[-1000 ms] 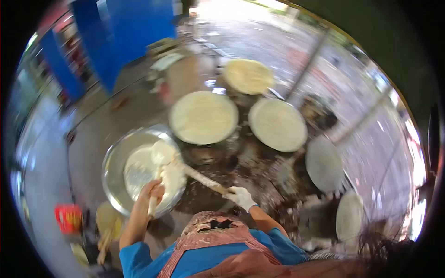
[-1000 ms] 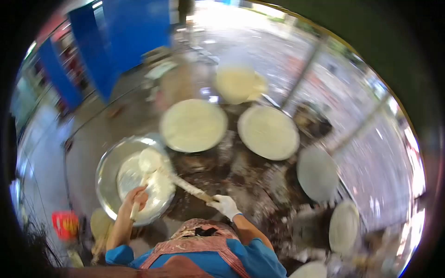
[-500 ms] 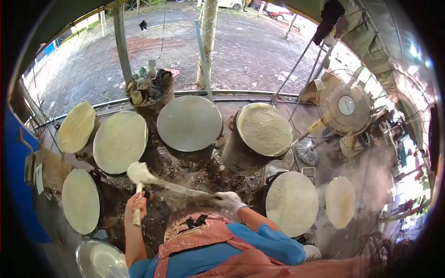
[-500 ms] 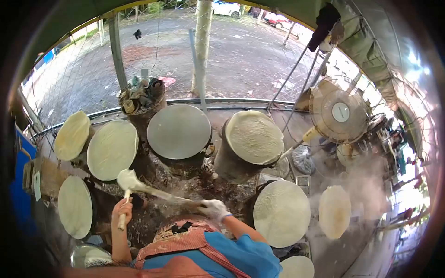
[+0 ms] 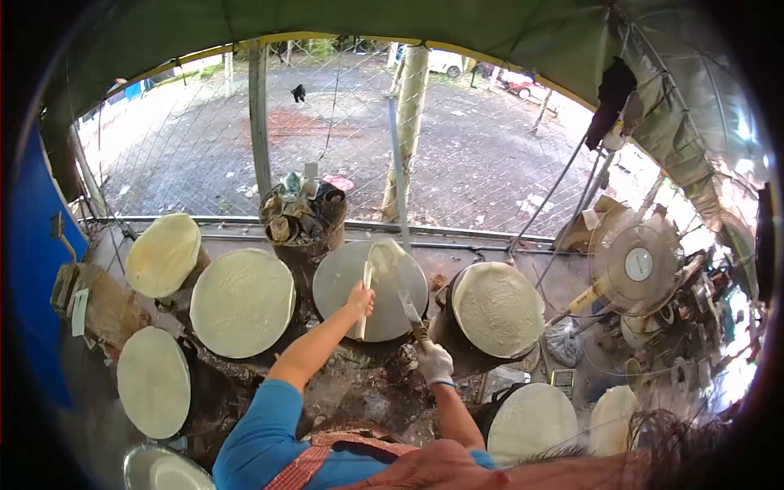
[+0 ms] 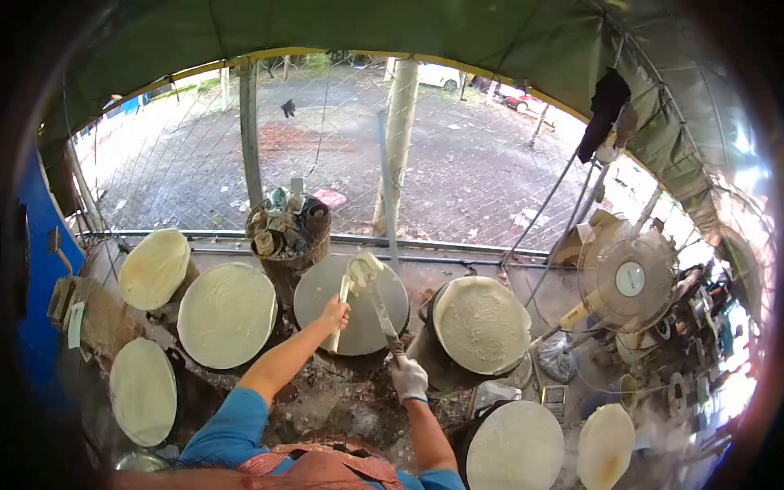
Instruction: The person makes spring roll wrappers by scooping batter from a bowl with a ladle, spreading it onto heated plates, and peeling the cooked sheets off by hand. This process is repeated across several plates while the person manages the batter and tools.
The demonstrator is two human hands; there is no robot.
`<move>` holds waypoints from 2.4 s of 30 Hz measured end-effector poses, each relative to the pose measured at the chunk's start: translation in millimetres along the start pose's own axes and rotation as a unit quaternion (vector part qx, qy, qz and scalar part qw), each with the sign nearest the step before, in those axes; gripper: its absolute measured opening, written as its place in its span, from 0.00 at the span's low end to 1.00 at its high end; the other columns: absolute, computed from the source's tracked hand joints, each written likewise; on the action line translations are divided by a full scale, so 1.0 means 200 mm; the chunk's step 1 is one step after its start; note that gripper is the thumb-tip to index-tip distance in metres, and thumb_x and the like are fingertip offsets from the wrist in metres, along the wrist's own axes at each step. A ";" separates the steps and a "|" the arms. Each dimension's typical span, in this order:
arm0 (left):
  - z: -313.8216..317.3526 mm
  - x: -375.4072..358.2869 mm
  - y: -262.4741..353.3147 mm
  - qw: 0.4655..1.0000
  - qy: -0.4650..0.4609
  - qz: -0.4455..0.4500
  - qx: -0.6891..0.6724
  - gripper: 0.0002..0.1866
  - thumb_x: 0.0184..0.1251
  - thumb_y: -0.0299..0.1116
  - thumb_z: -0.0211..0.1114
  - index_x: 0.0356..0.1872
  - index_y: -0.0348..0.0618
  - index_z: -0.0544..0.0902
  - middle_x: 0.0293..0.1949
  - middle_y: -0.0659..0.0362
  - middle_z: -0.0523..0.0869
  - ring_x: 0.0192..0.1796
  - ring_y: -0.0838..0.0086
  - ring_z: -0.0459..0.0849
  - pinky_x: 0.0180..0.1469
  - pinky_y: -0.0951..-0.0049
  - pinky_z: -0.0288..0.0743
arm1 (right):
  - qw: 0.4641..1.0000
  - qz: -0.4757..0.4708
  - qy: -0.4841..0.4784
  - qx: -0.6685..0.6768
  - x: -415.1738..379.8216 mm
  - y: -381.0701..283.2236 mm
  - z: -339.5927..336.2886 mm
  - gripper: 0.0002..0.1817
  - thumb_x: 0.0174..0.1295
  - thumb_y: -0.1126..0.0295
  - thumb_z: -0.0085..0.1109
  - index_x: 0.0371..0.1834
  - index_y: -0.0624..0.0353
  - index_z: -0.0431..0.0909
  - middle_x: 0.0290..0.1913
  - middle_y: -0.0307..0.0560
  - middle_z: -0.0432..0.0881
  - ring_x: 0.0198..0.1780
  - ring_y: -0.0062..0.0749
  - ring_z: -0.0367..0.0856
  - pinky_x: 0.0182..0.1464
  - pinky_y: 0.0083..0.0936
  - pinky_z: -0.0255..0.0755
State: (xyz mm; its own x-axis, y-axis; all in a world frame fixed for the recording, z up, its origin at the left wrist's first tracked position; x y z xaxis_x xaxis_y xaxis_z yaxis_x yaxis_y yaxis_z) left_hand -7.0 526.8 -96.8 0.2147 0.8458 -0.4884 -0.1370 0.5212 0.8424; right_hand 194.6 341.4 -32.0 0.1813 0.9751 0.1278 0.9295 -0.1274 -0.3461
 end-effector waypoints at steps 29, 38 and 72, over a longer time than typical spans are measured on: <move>-0.97 -0.91 -0.35 0.868 0.130 0.225 0.424 0.37 0.51 0.21 0.51 0.67 0.48 0.58 0.51 0.42 0.77 0.36 0.52 0.81 0.35 0.69 0.71 | 0.852 0.156 0.126 0.483 0.32 -0.27 0.83 0.16 0.55 0.64 0.62 0.41 0.64 0.81 0.35 0.39 0.83 0.37 0.18 0.75 0.44 0.17 0.68; -0.98 -0.91 -0.36 0.867 0.132 0.200 0.438 0.37 0.51 0.24 0.52 0.68 0.52 0.57 0.42 0.39 0.79 0.31 0.48 0.79 0.34 0.64 0.72 | 0.797 0.263 -0.076 0.539 0.29 -0.04 0.63 0.15 0.55 0.65 0.60 0.43 0.61 0.81 0.33 0.40 0.84 0.29 0.18 0.76 0.31 0.19 0.68; -0.78 -1.62 -0.89 0.961 0.235 -0.144 0.000 0.31 0.57 0.21 0.58 0.64 0.40 0.59 0.27 0.61 0.71 0.25 0.80 0.71 0.25 0.77 0.66 | 0.758 0.117 -0.421 0.485 1.03 0.07 0.57 0.17 0.53 0.71 0.63 0.47 0.59 0.80 0.23 0.33 0.78 0.18 0.15 0.66 0.18 0.17 0.60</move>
State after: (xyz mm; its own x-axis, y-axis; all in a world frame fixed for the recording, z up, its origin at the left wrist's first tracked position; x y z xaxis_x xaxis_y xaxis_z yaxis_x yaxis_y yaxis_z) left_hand -203.8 177.6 -123.3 -0.2159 0.6252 -0.7500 -0.1381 0.7408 0.6574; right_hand 207.2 560.7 -116.8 -0.3436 0.7686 -0.5395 0.1569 -0.5195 -0.8400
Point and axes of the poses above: each hand's wrist, its own x-axis towards the middle knuckle, its own z-axis out of the palm, y = z × x, the point moved 5 cm from there along x, towards the middle knuckle
